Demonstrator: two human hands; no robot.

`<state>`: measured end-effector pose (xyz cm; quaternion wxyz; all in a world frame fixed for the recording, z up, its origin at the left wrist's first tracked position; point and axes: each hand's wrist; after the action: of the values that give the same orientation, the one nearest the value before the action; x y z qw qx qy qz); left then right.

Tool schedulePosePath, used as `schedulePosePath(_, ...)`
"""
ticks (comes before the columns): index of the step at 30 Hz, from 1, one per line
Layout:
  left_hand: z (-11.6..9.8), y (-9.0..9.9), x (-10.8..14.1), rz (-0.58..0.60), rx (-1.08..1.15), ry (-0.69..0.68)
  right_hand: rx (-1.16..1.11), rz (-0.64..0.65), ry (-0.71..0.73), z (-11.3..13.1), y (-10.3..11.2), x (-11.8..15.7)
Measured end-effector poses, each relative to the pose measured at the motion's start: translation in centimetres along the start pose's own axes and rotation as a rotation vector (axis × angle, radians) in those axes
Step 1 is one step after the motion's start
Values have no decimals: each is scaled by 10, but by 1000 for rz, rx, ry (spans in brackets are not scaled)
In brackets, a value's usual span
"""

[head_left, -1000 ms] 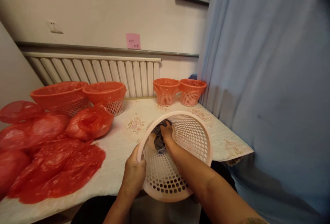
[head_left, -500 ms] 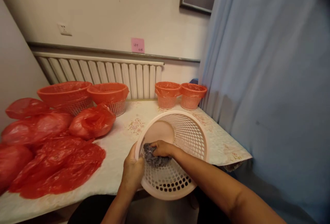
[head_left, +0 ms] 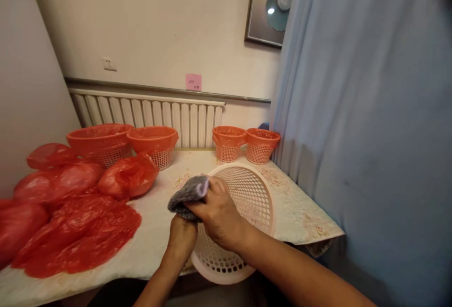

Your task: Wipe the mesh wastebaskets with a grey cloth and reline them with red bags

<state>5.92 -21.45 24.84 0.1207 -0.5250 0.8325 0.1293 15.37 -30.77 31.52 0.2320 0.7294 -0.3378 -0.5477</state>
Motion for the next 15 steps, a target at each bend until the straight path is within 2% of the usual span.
schedulePosePath(4, -2, -1, 3, -18, -67, -7, 129, -4, 110, -14, -12, -7)
schedulePosePath(7, -4, -2, 8, -21, -22, -53, 137, 37, 101, -33, -11, -10)
schedulePosePath(10, -5, -3, 13, 0, 57, -65, 124, 71, 6, -58, -8, -9)
schedulePosePath(15, -1, 5, 15, -36, 76, 19, 36, 48, -306, -106, -16, 7)
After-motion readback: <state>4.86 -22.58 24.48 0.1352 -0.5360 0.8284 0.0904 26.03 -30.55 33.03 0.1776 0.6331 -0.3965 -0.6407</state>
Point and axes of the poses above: each hand's wrist, its own x-axis away from the middle knuckle, its own y-axis out of the back of the hand, z = x × y, and after that the axes turned 15 degrees about x, right-handed
